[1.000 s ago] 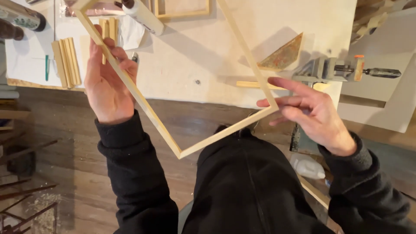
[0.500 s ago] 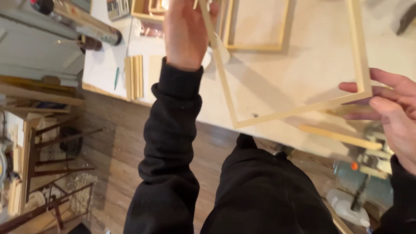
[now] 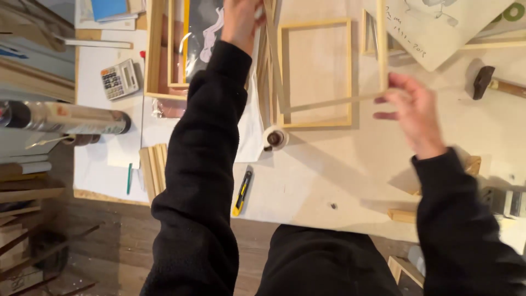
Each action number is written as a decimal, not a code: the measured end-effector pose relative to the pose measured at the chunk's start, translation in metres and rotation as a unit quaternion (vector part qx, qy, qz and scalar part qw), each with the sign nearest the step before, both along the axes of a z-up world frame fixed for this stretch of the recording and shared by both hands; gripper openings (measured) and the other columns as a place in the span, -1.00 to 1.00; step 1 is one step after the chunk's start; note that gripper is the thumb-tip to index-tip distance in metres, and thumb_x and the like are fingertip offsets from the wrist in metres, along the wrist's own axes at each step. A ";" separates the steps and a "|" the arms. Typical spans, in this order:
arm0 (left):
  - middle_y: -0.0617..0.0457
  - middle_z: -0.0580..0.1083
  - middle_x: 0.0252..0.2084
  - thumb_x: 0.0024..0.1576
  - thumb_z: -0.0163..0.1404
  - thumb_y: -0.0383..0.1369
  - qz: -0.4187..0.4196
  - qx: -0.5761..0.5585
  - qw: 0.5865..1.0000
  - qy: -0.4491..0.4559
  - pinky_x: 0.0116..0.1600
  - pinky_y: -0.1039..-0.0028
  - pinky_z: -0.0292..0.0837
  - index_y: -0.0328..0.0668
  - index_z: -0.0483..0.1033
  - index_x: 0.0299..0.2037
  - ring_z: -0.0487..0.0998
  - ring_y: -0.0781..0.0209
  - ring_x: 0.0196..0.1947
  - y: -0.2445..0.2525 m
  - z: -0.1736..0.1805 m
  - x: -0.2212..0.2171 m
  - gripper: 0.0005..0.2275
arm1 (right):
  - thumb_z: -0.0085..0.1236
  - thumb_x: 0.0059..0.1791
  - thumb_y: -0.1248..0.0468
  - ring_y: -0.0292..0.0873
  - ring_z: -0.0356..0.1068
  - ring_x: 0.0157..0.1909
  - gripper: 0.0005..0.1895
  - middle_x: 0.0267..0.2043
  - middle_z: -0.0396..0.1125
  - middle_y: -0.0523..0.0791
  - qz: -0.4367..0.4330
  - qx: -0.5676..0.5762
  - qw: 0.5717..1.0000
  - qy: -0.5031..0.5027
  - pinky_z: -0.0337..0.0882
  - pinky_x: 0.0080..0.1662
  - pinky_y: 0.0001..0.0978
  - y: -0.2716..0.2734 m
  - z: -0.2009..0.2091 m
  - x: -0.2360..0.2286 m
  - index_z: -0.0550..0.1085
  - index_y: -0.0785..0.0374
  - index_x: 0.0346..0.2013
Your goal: Assembling wooden picture frames by applying glue and using a corner clamp and hammer.
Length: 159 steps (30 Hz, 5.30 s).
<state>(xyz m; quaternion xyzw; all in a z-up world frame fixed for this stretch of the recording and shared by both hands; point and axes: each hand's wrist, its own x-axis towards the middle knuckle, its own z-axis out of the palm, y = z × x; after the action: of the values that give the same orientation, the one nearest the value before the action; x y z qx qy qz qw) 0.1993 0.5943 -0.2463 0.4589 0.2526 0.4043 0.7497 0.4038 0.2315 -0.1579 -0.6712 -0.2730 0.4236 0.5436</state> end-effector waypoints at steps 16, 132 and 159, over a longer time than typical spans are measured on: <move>-0.04 0.45 0.01 0.05 0.16 -0.51 -0.040 -0.076 0.940 0.331 -0.25 0.36 0.66 -0.22 0.36 0.28 0.59 0.18 -0.16 -0.076 -0.209 -0.008 -0.47 | 0.13 0.09 0.29 -0.17 0.48 -0.04 -0.64 0.09 0.36 -0.06 -0.025 -0.207 0.975 -0.072 0.61 -0.19 -0.31 -0.010 -0.133 0.008 0.42 0.38 0.16; 0.10 0.40 0.05 -0.01 0.22 -0.41 -0.181 0.504 0.739 0.409 0.38 -0.01 0.14 -0.03 0.45 0.16 0.45 0.08 0.11 -0.728 -0.056 0.172 -0.52 | 0.13 -0.09 0.54 0.02 0.48 0.06 -0.65 0.18 0.44 0.02 0.103 -0.060 0.912 -0.393 0.50 0.03 -0.21 -0.530 -0.113 0.141 0.42 0.27 -0.03; 0.15 0.41 0.03 0.02 0.20 -0.40 -0.184 0.500 0.738 0.415 0.40 0.01 0.13 0.01 0.46 0.16 0.46 0.12 0.10 -0.725 -0.058 0.179 -0.56 | 0.19 -0.11 0.55 0.01 0.51 -0.02 -0.58 0.15 0.47 0.01 0.097 -0.057 0.920 -0.375 0.49 -0.01 -0.25 -0.527 -0.117 0.141 0.43 0.22 0.01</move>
<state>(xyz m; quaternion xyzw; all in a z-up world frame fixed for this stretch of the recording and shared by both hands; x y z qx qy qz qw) 0.3781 -0.1306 -0.3038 0.9276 0.2102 0.0960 0.2934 0.5448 -0.2951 -0.2753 -0.7811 -0.4962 0.2061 0.3182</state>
